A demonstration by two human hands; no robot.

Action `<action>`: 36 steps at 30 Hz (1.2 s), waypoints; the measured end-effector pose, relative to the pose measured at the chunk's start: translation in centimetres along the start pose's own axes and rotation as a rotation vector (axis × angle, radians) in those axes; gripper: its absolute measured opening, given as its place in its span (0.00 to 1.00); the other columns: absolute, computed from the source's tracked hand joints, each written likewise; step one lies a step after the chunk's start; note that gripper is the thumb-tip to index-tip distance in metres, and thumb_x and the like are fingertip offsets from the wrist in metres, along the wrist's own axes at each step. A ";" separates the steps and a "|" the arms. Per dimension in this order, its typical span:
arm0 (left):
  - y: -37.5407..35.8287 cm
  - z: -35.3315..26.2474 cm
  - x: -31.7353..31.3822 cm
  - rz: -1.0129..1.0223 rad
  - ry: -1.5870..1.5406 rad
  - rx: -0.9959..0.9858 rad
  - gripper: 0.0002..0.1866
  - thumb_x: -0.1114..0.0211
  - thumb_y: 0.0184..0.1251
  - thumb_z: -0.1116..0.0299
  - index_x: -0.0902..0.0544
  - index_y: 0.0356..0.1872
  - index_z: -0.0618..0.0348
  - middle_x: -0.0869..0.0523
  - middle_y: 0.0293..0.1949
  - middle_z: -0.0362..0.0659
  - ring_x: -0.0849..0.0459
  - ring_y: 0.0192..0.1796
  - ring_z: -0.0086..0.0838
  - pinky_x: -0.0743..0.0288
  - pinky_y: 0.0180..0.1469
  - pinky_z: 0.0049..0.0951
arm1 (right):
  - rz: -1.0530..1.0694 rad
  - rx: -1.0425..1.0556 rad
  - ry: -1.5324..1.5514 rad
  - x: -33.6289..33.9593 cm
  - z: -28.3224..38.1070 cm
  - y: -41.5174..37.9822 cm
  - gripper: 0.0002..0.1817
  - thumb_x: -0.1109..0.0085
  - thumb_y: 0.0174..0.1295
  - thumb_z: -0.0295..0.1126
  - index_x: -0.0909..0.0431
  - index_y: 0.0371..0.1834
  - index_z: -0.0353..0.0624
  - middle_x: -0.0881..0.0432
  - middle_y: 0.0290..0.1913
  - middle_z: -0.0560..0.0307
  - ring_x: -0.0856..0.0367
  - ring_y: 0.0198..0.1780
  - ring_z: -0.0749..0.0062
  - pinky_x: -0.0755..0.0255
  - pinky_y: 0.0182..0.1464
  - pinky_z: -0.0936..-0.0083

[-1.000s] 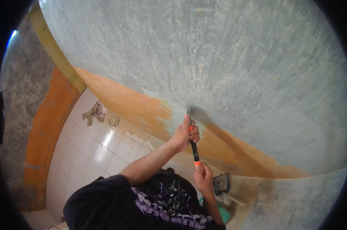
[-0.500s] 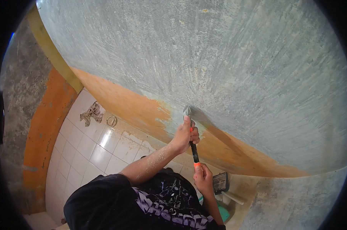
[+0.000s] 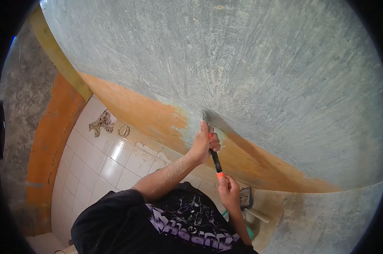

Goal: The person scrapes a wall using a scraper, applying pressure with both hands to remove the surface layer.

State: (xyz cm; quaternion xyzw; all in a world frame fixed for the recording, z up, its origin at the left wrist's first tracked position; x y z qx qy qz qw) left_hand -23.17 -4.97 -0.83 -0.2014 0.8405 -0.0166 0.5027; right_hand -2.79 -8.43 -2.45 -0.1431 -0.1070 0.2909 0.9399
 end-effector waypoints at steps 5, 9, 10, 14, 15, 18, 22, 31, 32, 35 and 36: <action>0.1 -1.6 0.7 -0.068 -0.017 -0.049 0.29 0.56 0.71 0.30 0.38 0.31 0.47 0.43 0.19 0.30 0.44 0.18 0.19 0.44 0.25 0.24 | 0.005 -0.018 -0.047 -1.1 0.5 0.6 0.17 0.45 0.74 0.43 0.22 0.50 0.38 0.32 0.20 0.71 0.36 0.20 0.88 0.43 0.22 0.84; 0.1 -2.0 1.2 -0.002 -0.024 -0.049 0.30 0.56 0.71 0.29 0.38 0.31 0.48 0.44 0.19 0.30 0.45 0.19 0.19 0.43 0.25 0.24 | -0.029 0.073 -0.098 -1.4 0.5 0.6 0.17 0.45 0.74 0.43 0.22 0.49 0.38 0.31 0.20 0.70 0.35 0.20 0.88 0.43 0.22 0.83; -0.1 -1.5 0.7 -0.006 -0.019 -0.021 0.30 0.56 0.71 0.29 0.38 0.31 0.48 0.44 0.19 0.30 0.45 0.19 0.18 0.43 0.26 0.24 | -0.056 0.107 -0.115 -1.0 0.6 0.3 0.17 0.45 0.74 0.43 0.22 0.48 0.38 0.31 0.20 0.70 0.35 0.20 0.88 0.43 0.22 0.83; -0.5 -1.5 0.1 0.007 -0.009 -0.006 0.30 0.57 0.72 0.30 0.38 0.33 0.49 0.45 0.19 0.30 0.44 0.20 0.18 0.43 0.26 0.24 | -0.007 -0.028 -0.008 -0.9 0.9 -0.3 0.17 0.45 0.74 0.43 0.22 0.47 0.39 0.31 0.19 0.70 0.35 0.20 0.88 0.43 0.22 0.83; -0.4 -2.2 0.8 0.015 -0.005 -0.028 0.30 0.56 0.72 0.30 0.38 0.33 0.49 0.45 0.19 0.30 0.44 0.20 0.18 0.43 0.26 0.24 | -0.006 -0.007 -0.049 -1.7 1.0 0.2 0.17 0.45 0.74 0.43 0.22 0.47 0.39 0.31 0.19 0.70 0.36 0.20 0.88 0.43 0.22 0.83; -0.1 -2.6 1.3 0.010 -0.014 -0.030 0.30 0.56 0.71 0.30 0.38 0.32 0.48 0.45 0.19 0.30 0.44 0.20 0.19 0.43 0.26 0.25 | -0.011 0.014 -0.090 -2.2 1.0 0.4 0.17 0.46 0.75 0.43 0.22 0.47 0.39 0.32 0.19 0.70 0.36 0.19 0.88 0.43 0.22 0.82; -0.2 -1.1 0.7 0.008 -0.033 0.043 0.30 0.56 0.71 0.29 0.38 0.32 0.48 0.45 0.19 0.30 0.45 0.20 0.18 0.43 0.26 0.24 | -0.043 -0.006 -0.058 -1.3 0.6 -0.4 0.16 0.45 0.74 0.43 0.22 0.47 0.38 0.32 0.19 0.70 0.36 0.20 0.88 0.43 0.22 0.82; -0.2 -2.6 1.5 -0.004 -0.033 -0.002 0.30 0.55 0.69 0.28 0.37 0.33 0.48 0.45 0.19 0.29 0.45 0.19 0.18 0.43 0.26 0.24 | -0.028 0.003 -0.058 -2.5 1.0 0.2 0.17 0.44 0.74 0.42 0.22 0.49 0.37 0.33 0.20 0.71 0.35 0.21 0.88 0.42 0.23 0.84; -0.2 -2.5 1.4 -0.004 -0.034 0.006 0.30 0.55 0.69 0.28 0.37 0.33 0.48 0.45 0.19 0.29 0.45 0.19 0.18 0.43 0.26 0.24 | -0.024 -0.011 -0.044 -2.4 1.3 0.1 0.17 0.44 0.74 0.42 0.22 0.49 0.37 0.32 0.20 0.71 0.35 0.21 0.88 0.42 0.23 0.84; 0.3 -4.7 3.2 -0.020 -0.052 -0.049 0.30 0.55 0.69 0.28 0.37 0.34 0.48 0.44 0.19 0.30 0.45 0.19 0.18 0.43 0.26 0.25 | 0.005 0.049 -0.098 -4.5 2.3 1.6 0.17 0.44 0.74 0.42 0.21 0.49 0.37 0.32 0.20 0.71 0.35 0.21 0.88 0.43 0.23 0.84; 0.4 -5.6 3.9 -0.027 -0.060 -0.078 0.30 0.55 0.69 0.28 0.37 0.35 0.48 0.44 0.19 0.30 0.45 0.19 0.19 0.43 0.26 0.25 | 0.015 0.085 -0.130 -5.3 2.3 2.0 0.17 0.44 0.74 0.42 0.21 0.48 0.37 0.32 0.20 0.71 0.36 0.20 0.88 0.43 0.23 0.84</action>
Point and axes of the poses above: each hand's wrist, its own y-axis towards the middle knuckle, its own x-axis out of the back of the hand, z = x × y, the point moved 4 cm from there along y, towards the middle knuckle
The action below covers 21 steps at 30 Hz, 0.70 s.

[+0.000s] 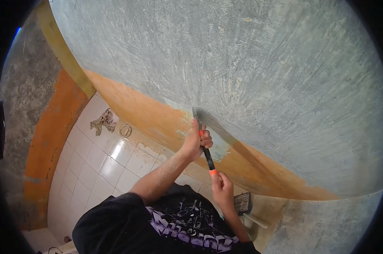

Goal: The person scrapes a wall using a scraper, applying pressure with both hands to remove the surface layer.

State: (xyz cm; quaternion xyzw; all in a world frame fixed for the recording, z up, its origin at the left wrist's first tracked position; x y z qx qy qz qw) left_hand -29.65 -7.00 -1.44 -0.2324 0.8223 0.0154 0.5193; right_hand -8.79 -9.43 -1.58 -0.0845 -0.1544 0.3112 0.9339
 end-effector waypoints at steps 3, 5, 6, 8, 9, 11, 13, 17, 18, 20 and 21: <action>-0.1 0.4 -0.5 0.017 0.006 0.044 0.31 0.56 0.69 0.28 0.37 0.34 0.48 0.44 0.19 0.30 0.45 0.19 0.18 0.43 0.26 0.24 | -0.026 0.004 -0.002 0.5 -0.3 -0.4 0.17 0.44 0.74 0.42 0.21 0.48 0.37 0.32 0.20 0.71 0.35 0.20 0.88 0.43 0.22 0.83; -0.6 1.0 -1.1 0.036 0.002 0.093 0.31 0.56 0.69 0.28 0.36 0.35 0.48 0.44 0.19 0.30 0.44 0.19 0.18 0.43 0.25 0.23 | -0.042 -0.027 0.027 0.9 -0.5 -1.1 0.17 0.44 0.74 0.42 0.21 0.47 0.37 0.32 0.20 0.71 0.36 0.21 0.88 0.43 0.22 0.83; -0.8 1.6 -1.6 0.056 -0.006 0.118 0.31 0.56 0.69 0.28 0.36 0.35 0.48 0.44 0.19 0.30 0.44 0.19 0.17 0.44 0.25 0.23 | -0.035 -0.069 0.055 1.4 -0.6 -1.4 0.17 0.44 0.74 0.42 0.21 0.47 0.37 0.32 0.20 0.71 0.36 0.21 0.88 0.43 0.23 0.83; -0.4 0.6 -1.1 0.051 -0.011 0.094 0.30 0.57 0.70 0.28 0.36 0.35 0.49 0.44 0.19 0.30 0.44 0.19 0.17 0.44 0.25 0.23 | -0.019 -0.073 0.055 0.8 -0.4 -0.7 0.17 0.44 0.74 0.42 0.21 0.46 0.37 0.32 0.20 0.71 0.36 0.21 0.88 0.43 0.23 0.83; 0.0 -0.8 0.1 0.029 -0.007 0.051 0.30 0.57 0.70 0.28 0.36 0.35 0.49 0.43 0.19 0.30 0.44 0.19 0.18 0.44 0.26 0.23 | -0.019 -0.036 0.030 -0.7 0.0 0.1 0.17 0.44 0.73 0.42 0.21 0.46 0.37 0.32 0.20 0.71 0.36 0.21 0.88 0.43 0.23 0.83; 0.1 -3.0 1.4 0.046 0.011 0.009 0.30 0.58 0.71 0.29 0.36 0.36 0.49 0.43 0.19 0.30 0.44 0.19 0.18 0.44 0.26 0.23 | 0.026 -0.031 0.024 -2.8 1.3 0.8 0.15 0.45 0.74 0.40 0.23 0.44 0.36 0.31 0.21 0.70 0.36 0.19 0.88 0.43 0.21 0.84; -0.2 -2.6 1.0 0.041 -0.007 0.020 0.30 0.58 0.71 0.29 0.36 0.37 0.50 0.43 0.19 0.30 0.43 0.19 0.19 0.43 0.26 0.24 | -0.012 0.012 -0.007 -2.1 0.6 0.7 0.14 0.45 0.74 0.40 0.23 0.43 0.37 0.32 0.21 0.70 0.37 0.19 0.88 0.44 0.21 0.84; -0.4 0.7 -0.7 0.057 -0.031 0.153 0.30 0.59 0.73 0.32 0.36 0.38 0.52 0.41 0.20 0.31 0.42 0.20 0.21 0.40 0.28 0.27 | -0.063 -0.065 0.019 0.5 0.0 -1.2 0.15 0.45 0.74 0.41 0.22 0.43 0.37 0.31 0.20 0.70 0.35 0.20 0.88 0.43 0.22 0.84; -0.5 1.0 -0.8 0.068 -0.037 0.183 0.30 0.59 0.74 0.32 0.36 0.38 0.52 0.41 0.20 0.31 0.42 0.20 0.21 0.40 0.28 0.27 | -0.058 -0.105 0.036 0.8 0.1 -1.4 0.16 0.45 0.74 0.41 0.21 0.44 0.36 0.31 0.20 0.70 0.34 0.20 0.88 0.42 0.22 0.83; 0.1 -0.8 0.2 0.039 -0.023 0.086 0.30 0.59 0.73 0.31 0.36 0.35 0.51 0.41 0.20 0.31 0.43 0.20 0.20 0.40 0.28 0.26 | -0.023 -0.016 -0.003 -0.6 1.1 0.1 0.16 0.45 0.74 0.41 0.21 0.44 0.36 0.32 0.19 0.71 0.36 0.20 0.89 0.43 0.22 0.84; 0.7 -2.3 1.5 0.037 -0.028 0.039 0.30 0.58 0.72 0.30 0.37 0.33 0.50 0.42 0.20 0.31 0.43 0.20 0.20 0.40 0.28 0.26 | -0.005 0.031 -0.021 -1.8 0.9 1.2 0.16 0.45 0.74 0.41 0.21 0.44 0.36 0.32 0.19 0.71 0.36 0.20 0.89 0.44 0.22 0.84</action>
Point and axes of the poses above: each hand's wrist, its own y-axis towards the middle knuckle, its own x-axis out of the back of the hand, z = x × y, the point moved 4 cm from there along y, towards the middle knuckle
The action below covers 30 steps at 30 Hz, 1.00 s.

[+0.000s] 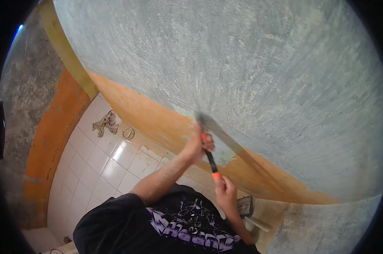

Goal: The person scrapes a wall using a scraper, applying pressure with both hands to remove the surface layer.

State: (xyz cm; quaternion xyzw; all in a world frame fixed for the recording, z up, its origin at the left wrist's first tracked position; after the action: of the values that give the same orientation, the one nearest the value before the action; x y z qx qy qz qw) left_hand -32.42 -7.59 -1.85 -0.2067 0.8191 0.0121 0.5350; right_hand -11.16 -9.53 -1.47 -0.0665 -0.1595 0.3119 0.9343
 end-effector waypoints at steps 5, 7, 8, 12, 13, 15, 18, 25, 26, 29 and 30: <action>-0.4 -0.7 0.0 0.026 0.029 -0.011 0.29 0.59 0.73 0.31 0.35 0.37 0.49 0.44 0.20 0.30 0.45 0.20 0.19 0.43 0.28 0.25 | 0.033 -0.052 0.068 -1.0 0.1 -0.3 0.15 0.47 0.75 0.41 0.23 0.44 0.38 0.33 0.20 0.71 0.37 0.19 0.88 0.44 0.20 0.84; -0.8 1.6 -0.6 0.040 0.042 0.081 0.29 0.58 0.73 0.31 0.36 0.37 0.50 0.41 0.22 0.32 0.41 0.22 0.21 0.40 0.30 0.27 | 0.002 -0.079 0.086 0.5 -1.7 -1.8 0.15 0.47 0.75 0.41 0.23 0.46 0.38 0.33 0.20 0.70 0.36 0.18 0.87 0.44 0.20 0.84; -1.0 2.8 -1.2 0.050 0.063 0.112 0.29 0.57 0.73 0.31 0.36 0.37 0.50 0.40 0.22 0.33 0.40 0.23 0.22 0.39 0.31 0.28 | -0.009 -0.090 0.088 1.3 -2.7 -2.4 0.16 0.47 0.75 0.41 0.24 0.47 0.38 0.33 0.20 0.70 0.36 0.18 0.87 0.44 0.20 0.84; -1.8 5.4 -3.6 0.149 0.110 0.211 0.28 0.56 0.74 0.32 0.37 0.36 0.50 0.38 0.24 0.35 0.38 0.26 0.24 0.35 0.35 0.30 | -0.071 -0.095 0.248 4.0 -5.3 -4.0 0.15 0.47 0.75 0.39 0.24 0.50 0.37 0.32 0.19 0.69 0.36 0.17 0.88 0.43 0.19 0.84; -1.9 5.9 -4.3 0.180 0.127 0.225 0.28 0.55 0.74 0.32 0.37 0.36 0.50 0.39 0.24 0.35 0.38 0.27 0.24 0.34 0.35 0.30 | -0.072 -0.113 0.259 4.6 -5.0 -4.4 0.14 0.47 0.75 0.39 0.24 0.50 0.38 0.32 0.19 0.69 0.36 0.17 0.88 0.43 0.19 0.84; -1.9 6.8 -4.9 0.171 0.132 0.224 0.28 0.55 0.74 0.33 0.37 0.35 0.50 0.39 0.24 0.35 0.38 0.27 0.24 0.34 0.36 0.31 | -0.065 -0.152 0.277 5.7 -4.7 -4.9 0.15 0.47 0.75 0.39 0.24 0.51 0.38 0.32 0.19 0.68 0.35 0.17 0.87 0.43 0.19 0.84; -1.5 8.0 -4.8 0.162 0.127 0.215 0.28 0.55 0.74 0.32 0.37 0.35 0.50 0.39 0.24 0.35 0.38 0.27 0.24 0.34 0.35 0.30 | -0.033 -0.179 0.290 6.5 -4.9 -4.9 0.15 0.48 0.75 0.40 0.25 0.51 0.38 0.32 0.20 0.68 0.36 0.17 0.87 0.43 0.19 0.84; -1.2 8.8 -4.3 0.098 0.148 0.134 0.29 0.55 0.74 0.32 0.39 0.32 0.50 0.38 0.22 0.35 0.38 0.24 0.23 0.34 0.32 0.29 | -0.004 -0.175 0.322 6.7 -6.6 -4.3 0.16 0.48 0.75 0.40 0.24 0.52 0.37 0.32 0.21 0.69 0.36 0.17 0.87 0.42 0.18 0.84; -1.2 8.8 -4.4 0.093 0.144 0.126 0.29 0.55 0.74 0.32 0.39 0.31 0.50 0.38 0.22 0.35 0.38 0.24 0.23 0.34 0.32 0.29 | 0.004 -0.179 0.316 6.9 -6.5 -4.2 0.16 0.48 0.75 0.40 0.24 0.52 0.37 0.32 0.21 0.69 0.36 0.17 0.87 0.42 0.18 0.84; -1.3 8.8 -4.8 0.087 0.150 0.128 0.29 0.56 0.73 0.31 0.37 0.35 0.50 0.40 0.22 0.33 0.40 0.24 0.21 0.37 0.32 0.29 | 0.040 -0.162 0.328 7.2 -5.4 -3.9 0.16 0.48 0.75 0.40 0.24 0.53 0.37 0.32 0.21 0.69 0.36 0.18 0.87 0.42 0.19 0.84; -1.1 8.5 -4.5 0.072 0.143 0.098 0.29 0.56 0.73 0.31 0.37 0.35 0.50 0.41 0.22 0.33 0.40 0.24 0.21 0.38 0.32 0.29 | 0.054 -0.160 0.311 7.0 -5.4 -3.5 0.17 0.47 0.75 0.40 0.24 0.54 0.36 0.32 0.21 0.69 0.36 0.18 0.87 0.41 0.19 0.85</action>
State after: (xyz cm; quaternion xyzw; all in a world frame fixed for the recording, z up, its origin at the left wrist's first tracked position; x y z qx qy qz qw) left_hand -23.08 -5.03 -1.31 -0.1510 0.8617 -0.0233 0.4838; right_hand -2.10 -8.21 -3.93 -0.1920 -0.0357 0.3092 0.9307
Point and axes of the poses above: each hand's wrist, its own y-axis towards the middle knuckle, its own x-axis out of the back of the hand, z = x × y, the point moved 4 cm from there along y, towards the middle knuckle
